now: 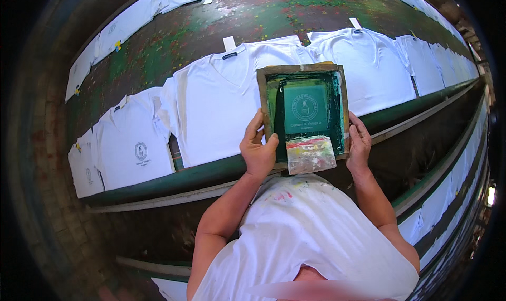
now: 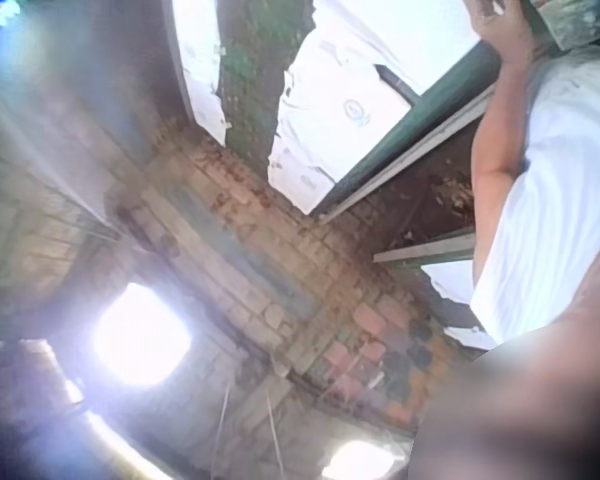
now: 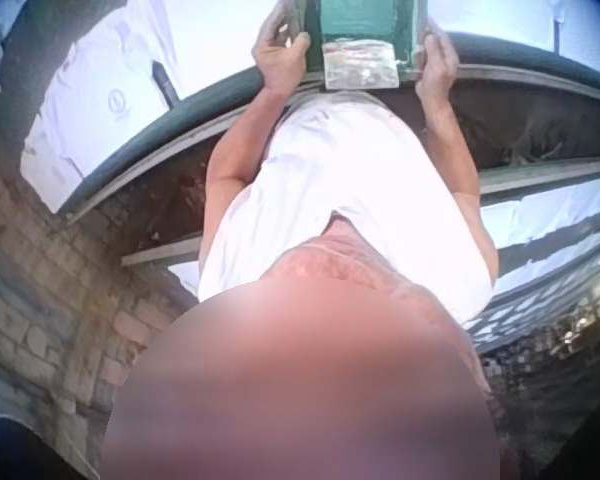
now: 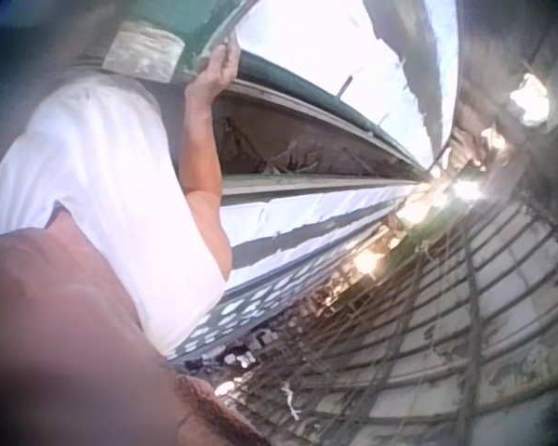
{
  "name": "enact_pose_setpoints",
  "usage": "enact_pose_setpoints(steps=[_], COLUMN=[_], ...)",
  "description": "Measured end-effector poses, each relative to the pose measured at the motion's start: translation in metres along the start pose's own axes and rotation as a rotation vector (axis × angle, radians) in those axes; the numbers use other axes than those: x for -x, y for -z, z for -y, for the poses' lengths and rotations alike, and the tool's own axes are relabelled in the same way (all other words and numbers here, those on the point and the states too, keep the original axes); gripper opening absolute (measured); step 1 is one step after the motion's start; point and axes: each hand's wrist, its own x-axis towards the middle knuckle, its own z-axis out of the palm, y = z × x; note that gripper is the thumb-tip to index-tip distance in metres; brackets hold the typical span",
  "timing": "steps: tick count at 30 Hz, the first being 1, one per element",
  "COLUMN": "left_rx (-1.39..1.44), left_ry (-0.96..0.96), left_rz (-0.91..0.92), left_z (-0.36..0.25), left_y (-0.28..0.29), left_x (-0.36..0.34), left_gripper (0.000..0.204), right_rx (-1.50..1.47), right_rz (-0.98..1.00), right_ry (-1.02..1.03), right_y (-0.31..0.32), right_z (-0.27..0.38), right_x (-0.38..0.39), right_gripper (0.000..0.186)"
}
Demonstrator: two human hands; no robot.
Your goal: The person uses a squeegee to apply green ink through a screen-printing frame onto a white t-shirt laid on a workbench. They repeat the process on multiple shirts, repositioning the frame and wiping the squeegee between prints.
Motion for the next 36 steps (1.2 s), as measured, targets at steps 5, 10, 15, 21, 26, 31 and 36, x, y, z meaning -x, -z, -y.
enact_pose_setpoints(steps=[5, 10, 15, 21, 26, 31, 36], left_rx=[-0.266, -0.359, -0.311, -0.297, -0.298, -0.317, -0.306], left_ry=[-0.186, -0.229, -0.181, -0.154, -0.16, -0.147, -0.152], left_rz=[-0.083, -0.125, -0.143, -0.148, -0.143, -0.163, -0.151], left_z=[0.02, 0.023, 0.028, 0.033, 0.036, 0.037, 0.036], left_y=[0.021, 0.052, 0.057, 0.056, 0.056, 0.056, 0.056], left_x=[-0.002, -0.011, -0.015, -0.015, -0.017, -0.017, -0.018], left_gripper=[0.059, 0.043, 0.034, 0.031, 0.029, 0.026, 0.025], right_rx=[0.251, 0.24, 0.348, 0.504, 0.533, 0.541, 0.569], right_rz=[0.109, 0.23, 0.216, 0.191, 0.18, 0.174, 0.167], right_ry=[0.051, 0.106, 0.131, 0.197, 0.191, 0.172, 0.189], right_y=[-0.004, -0.038, -0.044, -0.04, -0.039, -0.038, -0.038], right_z=[-0.025, -0.045, -0.052, -0.062, -0.065, -0.066, -0.068], right_x=[-0.022, -0.025, -0.028, -0.035, -0.035, -0.037, -0.037], right_gripper=[0.047, 0.05, 0.05, 0.049, 0.048, 0.047, 0.047])
